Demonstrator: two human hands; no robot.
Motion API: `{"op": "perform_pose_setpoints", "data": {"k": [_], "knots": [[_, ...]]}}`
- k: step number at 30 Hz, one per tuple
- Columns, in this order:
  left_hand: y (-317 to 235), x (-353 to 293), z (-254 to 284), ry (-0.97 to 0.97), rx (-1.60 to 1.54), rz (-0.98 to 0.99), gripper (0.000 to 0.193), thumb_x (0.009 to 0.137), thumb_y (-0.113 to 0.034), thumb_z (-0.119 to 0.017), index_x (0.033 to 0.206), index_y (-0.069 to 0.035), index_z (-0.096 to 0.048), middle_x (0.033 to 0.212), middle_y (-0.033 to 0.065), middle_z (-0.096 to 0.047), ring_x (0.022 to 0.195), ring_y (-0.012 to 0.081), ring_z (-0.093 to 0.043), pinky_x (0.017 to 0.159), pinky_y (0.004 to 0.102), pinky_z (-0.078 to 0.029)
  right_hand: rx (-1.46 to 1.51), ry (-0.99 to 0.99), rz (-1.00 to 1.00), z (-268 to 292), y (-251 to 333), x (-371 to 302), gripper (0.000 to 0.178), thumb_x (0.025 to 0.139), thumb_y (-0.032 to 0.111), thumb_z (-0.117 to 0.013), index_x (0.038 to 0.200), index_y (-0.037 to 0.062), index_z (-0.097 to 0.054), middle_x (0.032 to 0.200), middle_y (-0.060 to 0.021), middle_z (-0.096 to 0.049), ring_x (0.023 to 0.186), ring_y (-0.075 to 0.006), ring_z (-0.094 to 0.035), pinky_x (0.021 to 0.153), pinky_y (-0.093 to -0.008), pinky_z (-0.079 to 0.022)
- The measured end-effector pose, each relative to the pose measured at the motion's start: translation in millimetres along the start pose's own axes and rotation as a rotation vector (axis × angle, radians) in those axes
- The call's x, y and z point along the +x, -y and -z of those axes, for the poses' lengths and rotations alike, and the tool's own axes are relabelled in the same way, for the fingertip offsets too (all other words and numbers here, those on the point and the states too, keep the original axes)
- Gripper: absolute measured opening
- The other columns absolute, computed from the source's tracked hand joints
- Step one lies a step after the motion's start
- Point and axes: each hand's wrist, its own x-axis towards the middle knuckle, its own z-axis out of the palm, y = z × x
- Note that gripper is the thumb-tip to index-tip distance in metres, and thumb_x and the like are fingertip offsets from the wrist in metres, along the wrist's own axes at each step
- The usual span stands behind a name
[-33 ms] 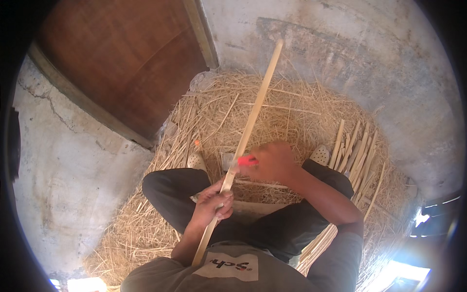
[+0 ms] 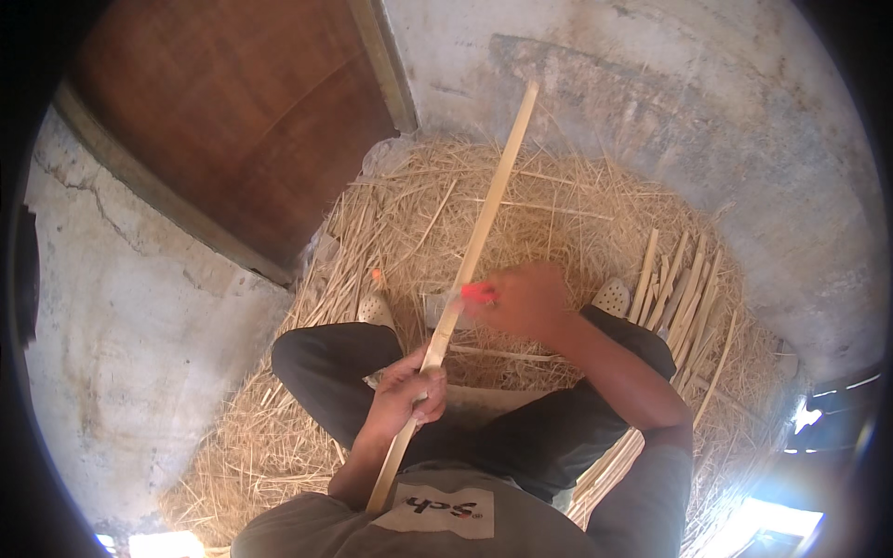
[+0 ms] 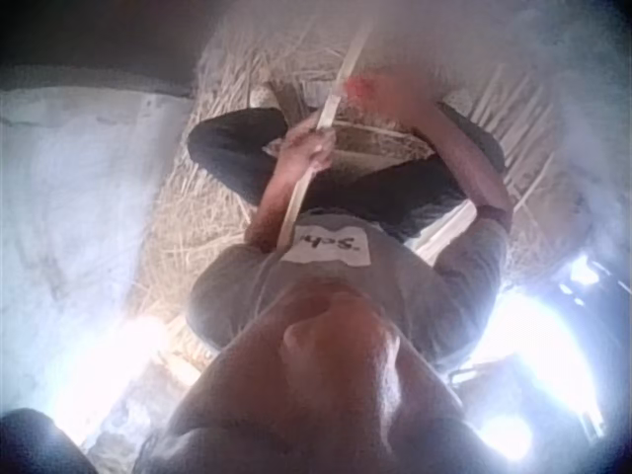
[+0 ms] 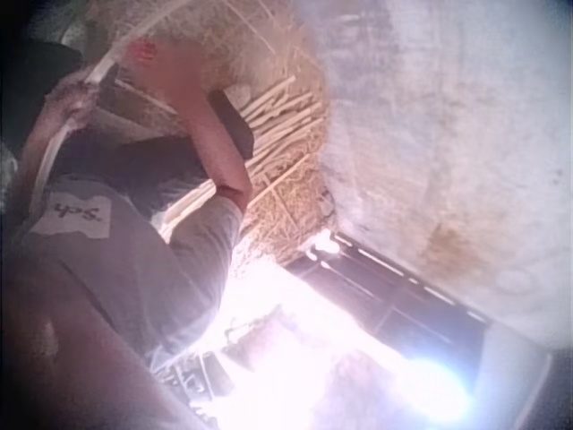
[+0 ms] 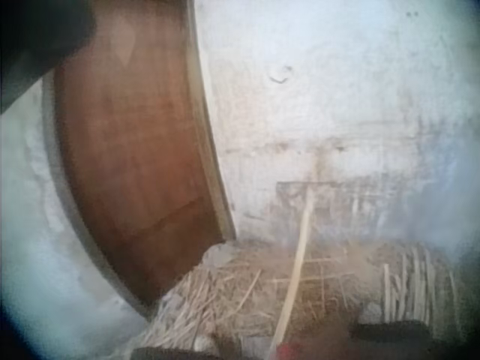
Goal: The person sits cross-legged on a bed of straw and uses a red utility knife to shave a long, thin bamboo stick. They hold the stick with their left hand and scrape the surface with the knife in their right hand, moving along the length of the stick repeatedly.
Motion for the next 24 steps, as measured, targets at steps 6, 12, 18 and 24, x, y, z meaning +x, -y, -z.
{"op": "perform_pose_setpoints", "data": {"k": [6,12,18,24], "knots": [[-3.8,-2.4,-4.9,-0.014,0.097,-0.014,0.054,0.096,-0.003,-0.047,0.147,-0.008,-0.032,0.061,-0.0027,-0.037,0.046,0.0049,-0.032,0.042,0.0209,-0.030,-0.043,-0.005,0.079,-4.9,3.3,-7.0,0.061,0.071,0.067,-0.067,0.054,0.0092,-0.058,0.045,-0.0087,-0.050,0.041,-0.0258,-0.055,0.041,-0.0385,-0.042],[-5.0,-3.8,-6.1,-0.008,0.229,-0.089,0.057,0.095,-0.002,-0.047,0.149,-0.009,-0.029,0.059,-0.0038,-0.037,0.047,0.0042,-0.031,0.042,0.0209,-0.029,-0.067,-0.111,0.109,-1.9,-15.6,6.3,0.060,0.071,0.065,-0.067,0.053,0.0092,-0.055,0.042,-0.0071,-0.045,0.039,-0.0272,-0.053,0.042,-0.0393,-0.042],[0.7,-17.9,-11.2,-0.014,0.251,-0.070,0.055,0.095,-0.002,-0.047,0.147,-0.005,-0.031,0.058,-0.0033,-0.037,0.045,0.0048,-0.032,0.042,0.0208,-0.031,-0.132,-0.196,-0.098,8.4,-49.0,26.6,0.059,0.074,0.063,-0.067,0.057,0.0076,-0.058,0.044,-0.0081,-0.049,0.040,-0.0279,-0.053,0.044,-0.0388,-0.043],[0.8,-22.5,-4.8,-0.048,0.362,-0.119,0.055,0.095,-0.001,-0.048,0.148,-0.006,-0.032,0.064,-0.0043,-0.041,0.050,0.0031,-0.036,0.045,0.0198,-0.032,-0.050,-0.067,0.017,-4.2,-17.2,-1.5,0.059,0.076,0.062,-0.066,0.059,0.0064,-0.059,0.046,-0.0097,-0.050,0.041,-0.0279,-0.053,0.044,-0.0391,-0.042]]}}
